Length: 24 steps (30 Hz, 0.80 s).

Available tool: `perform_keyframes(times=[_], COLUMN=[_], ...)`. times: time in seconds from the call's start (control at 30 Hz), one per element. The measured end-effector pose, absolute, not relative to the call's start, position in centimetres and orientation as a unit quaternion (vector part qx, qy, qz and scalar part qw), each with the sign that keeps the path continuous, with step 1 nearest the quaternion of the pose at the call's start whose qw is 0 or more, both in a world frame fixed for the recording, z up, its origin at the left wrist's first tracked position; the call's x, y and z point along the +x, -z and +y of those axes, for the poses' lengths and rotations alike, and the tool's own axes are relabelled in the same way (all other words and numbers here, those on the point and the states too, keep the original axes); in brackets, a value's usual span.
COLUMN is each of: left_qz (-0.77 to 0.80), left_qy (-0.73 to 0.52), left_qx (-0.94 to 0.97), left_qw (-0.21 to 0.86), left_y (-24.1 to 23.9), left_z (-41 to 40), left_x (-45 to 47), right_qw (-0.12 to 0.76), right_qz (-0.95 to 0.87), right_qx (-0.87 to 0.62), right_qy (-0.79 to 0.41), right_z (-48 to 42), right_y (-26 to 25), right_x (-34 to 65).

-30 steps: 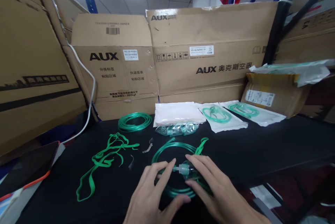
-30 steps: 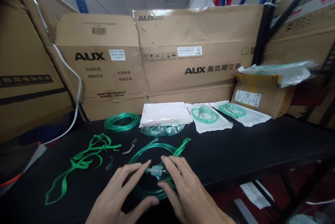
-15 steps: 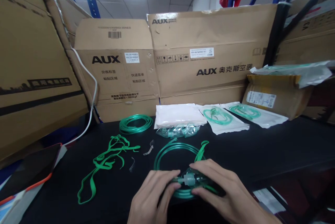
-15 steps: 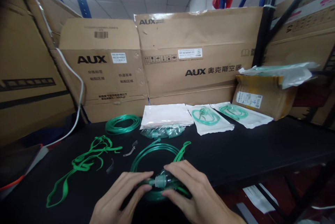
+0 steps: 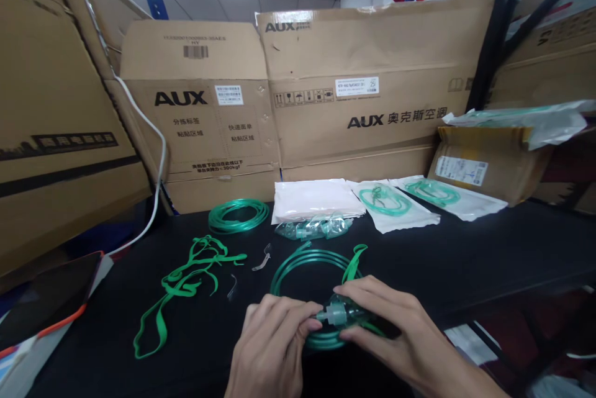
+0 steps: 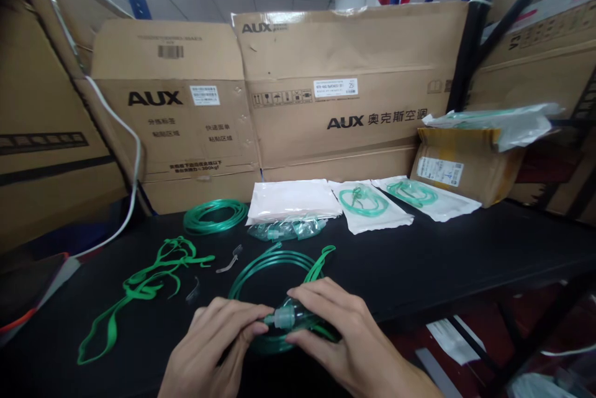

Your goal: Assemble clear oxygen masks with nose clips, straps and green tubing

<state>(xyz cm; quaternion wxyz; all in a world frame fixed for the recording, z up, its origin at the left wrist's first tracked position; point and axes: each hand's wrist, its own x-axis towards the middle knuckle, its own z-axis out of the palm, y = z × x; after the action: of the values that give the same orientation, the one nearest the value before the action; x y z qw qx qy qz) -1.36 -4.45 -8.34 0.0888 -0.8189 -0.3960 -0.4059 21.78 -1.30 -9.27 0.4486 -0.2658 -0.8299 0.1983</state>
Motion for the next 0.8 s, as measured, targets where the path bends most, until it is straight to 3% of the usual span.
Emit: perform_keyframes(times=[0.8], left_qz=[-0.418], left_qy=[0.432], left_qx=[-0.796], left_qw=[0.074], left_y=[8.92], left_z=[-4.31], left_x=[-0.66], right_qw=[0.45], right_qz=[-0.818], right_qx=[-0.287], right_qy=[-0.216], right_z=[-1.59], right_y=[8.34], right_x=[21.49])
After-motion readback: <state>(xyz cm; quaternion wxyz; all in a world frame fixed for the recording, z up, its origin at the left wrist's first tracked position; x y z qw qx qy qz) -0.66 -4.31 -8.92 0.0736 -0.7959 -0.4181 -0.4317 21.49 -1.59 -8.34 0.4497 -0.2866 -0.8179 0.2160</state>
